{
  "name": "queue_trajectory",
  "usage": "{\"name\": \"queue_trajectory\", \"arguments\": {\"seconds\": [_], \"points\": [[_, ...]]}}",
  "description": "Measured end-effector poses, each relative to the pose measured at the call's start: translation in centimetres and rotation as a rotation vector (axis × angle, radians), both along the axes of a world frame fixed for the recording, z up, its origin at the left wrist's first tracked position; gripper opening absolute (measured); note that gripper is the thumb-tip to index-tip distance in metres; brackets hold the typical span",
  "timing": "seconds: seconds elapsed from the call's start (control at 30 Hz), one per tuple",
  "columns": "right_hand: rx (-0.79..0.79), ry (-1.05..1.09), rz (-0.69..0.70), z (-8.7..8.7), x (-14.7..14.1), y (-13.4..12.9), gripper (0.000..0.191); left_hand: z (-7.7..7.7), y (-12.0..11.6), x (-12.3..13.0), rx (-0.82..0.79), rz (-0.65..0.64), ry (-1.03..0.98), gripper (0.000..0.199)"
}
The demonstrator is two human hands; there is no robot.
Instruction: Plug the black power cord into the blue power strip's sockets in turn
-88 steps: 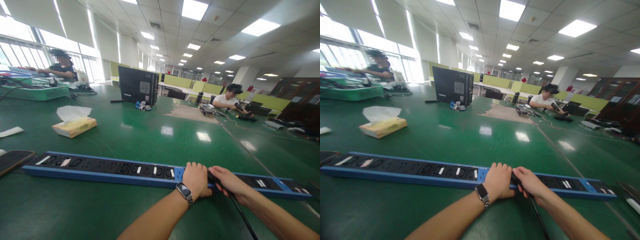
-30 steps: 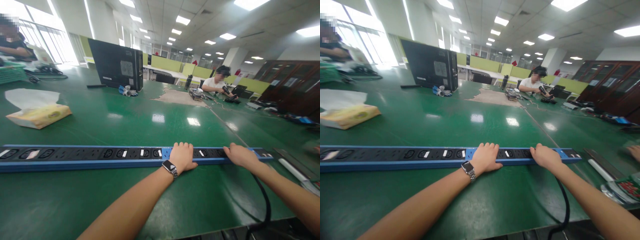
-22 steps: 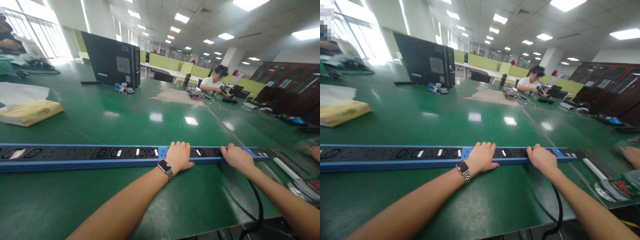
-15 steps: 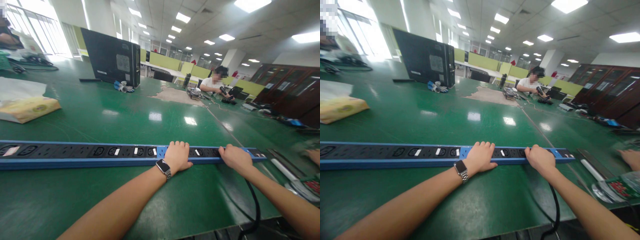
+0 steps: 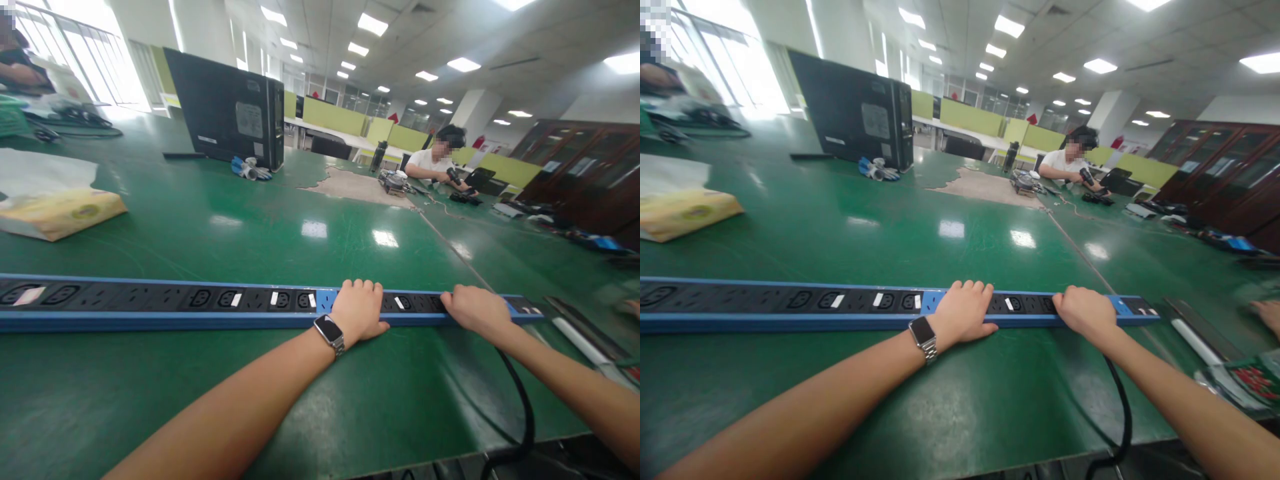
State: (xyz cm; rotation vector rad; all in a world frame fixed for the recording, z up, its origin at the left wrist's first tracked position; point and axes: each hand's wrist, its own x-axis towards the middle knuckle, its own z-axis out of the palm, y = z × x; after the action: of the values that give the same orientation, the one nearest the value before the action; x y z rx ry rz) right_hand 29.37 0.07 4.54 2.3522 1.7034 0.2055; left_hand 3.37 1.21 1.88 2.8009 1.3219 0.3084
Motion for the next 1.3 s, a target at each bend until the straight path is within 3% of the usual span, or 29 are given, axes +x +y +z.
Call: {"name": "queue_trajectory", "arguments": {"seconds": [0.13,0.33,0.67,0.93,1.2,1.3], "points": [[0.091,-0.01,-0.132,-1.2,-0.2,-0.9,0.055,0.0,0.0,-0.1,-0.007,-0.002,0.009,0.063],[0.089,0.003,-0.146,-1.3,-0.3,-0.7,0.054,0.3,-0.1,0.5,-0.022,0.028,0.03,0.06],[0.112,0.025,-0.125,-1.8,0.3,-1.1,0.054,-0.3,-0.3,7.4,-0.051,0.056,-0.105,0.067],[-0.229,0.022,0.091,-0.3,2.8,2.3,0.047,-0.6,-0.1,7.3,-0.049,0.053,-0.118,0.063],[-0.295,0.039,0.222,0.4,3.6,3.2,0.042,-0.9,-0.1,7.4,-0.028,0.05,-0.116,0.063],[-0.269,0.035,0.204,0.2,3.8,3.0,0.042,-0.9,-0.1,7.3,-0.024,0.046,-0.12,0.063]]}}
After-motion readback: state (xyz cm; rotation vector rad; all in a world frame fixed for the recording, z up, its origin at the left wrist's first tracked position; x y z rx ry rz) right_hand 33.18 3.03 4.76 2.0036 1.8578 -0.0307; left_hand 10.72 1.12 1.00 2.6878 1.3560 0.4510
